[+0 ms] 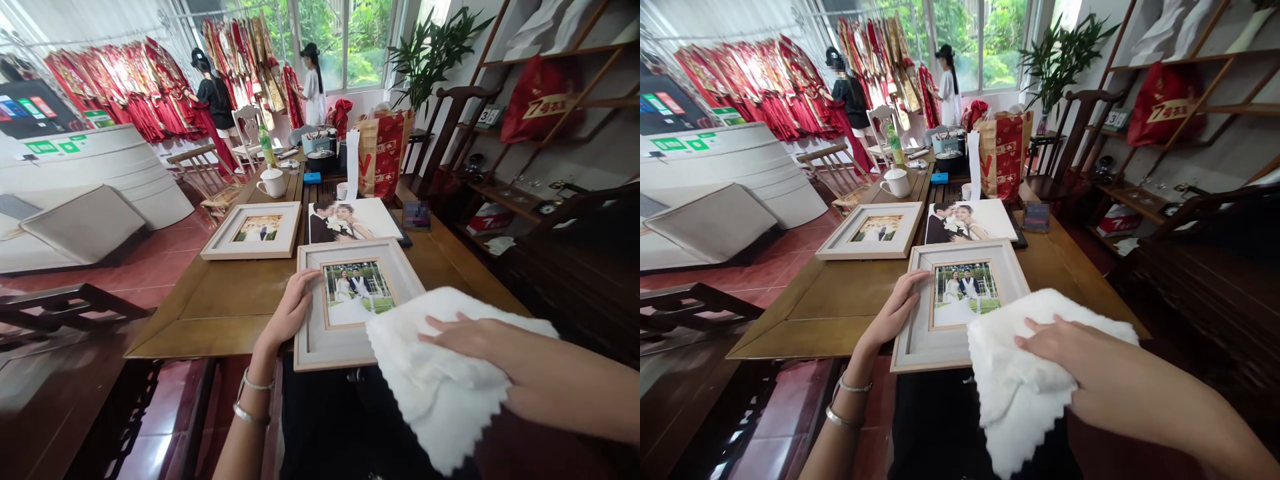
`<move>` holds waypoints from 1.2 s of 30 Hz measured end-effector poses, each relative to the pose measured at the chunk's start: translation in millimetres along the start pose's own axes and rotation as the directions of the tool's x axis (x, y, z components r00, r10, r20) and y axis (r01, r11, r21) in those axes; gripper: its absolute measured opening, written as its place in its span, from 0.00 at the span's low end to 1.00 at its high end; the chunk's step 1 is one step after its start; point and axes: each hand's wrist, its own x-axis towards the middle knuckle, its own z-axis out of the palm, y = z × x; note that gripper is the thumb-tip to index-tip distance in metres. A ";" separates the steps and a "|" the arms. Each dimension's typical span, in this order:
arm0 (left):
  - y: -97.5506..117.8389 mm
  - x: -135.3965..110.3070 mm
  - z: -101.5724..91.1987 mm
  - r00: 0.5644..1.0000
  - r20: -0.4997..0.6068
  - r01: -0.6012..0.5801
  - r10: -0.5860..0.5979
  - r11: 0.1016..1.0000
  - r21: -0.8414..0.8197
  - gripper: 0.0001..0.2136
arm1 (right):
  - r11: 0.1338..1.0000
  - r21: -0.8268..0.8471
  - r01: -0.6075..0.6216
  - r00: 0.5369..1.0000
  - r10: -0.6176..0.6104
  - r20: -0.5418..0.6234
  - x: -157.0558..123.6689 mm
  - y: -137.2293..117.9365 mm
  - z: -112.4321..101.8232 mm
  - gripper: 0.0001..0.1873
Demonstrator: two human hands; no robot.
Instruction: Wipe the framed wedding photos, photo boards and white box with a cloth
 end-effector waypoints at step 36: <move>-1.4 -0.2 0.1 1.000 -0.013 -0.007 0.007 1.000 -0.008 0.18 | 0.921 0.283 0.267 0.935 -0.319 0.158 57.2 -86.2 13.7 0.38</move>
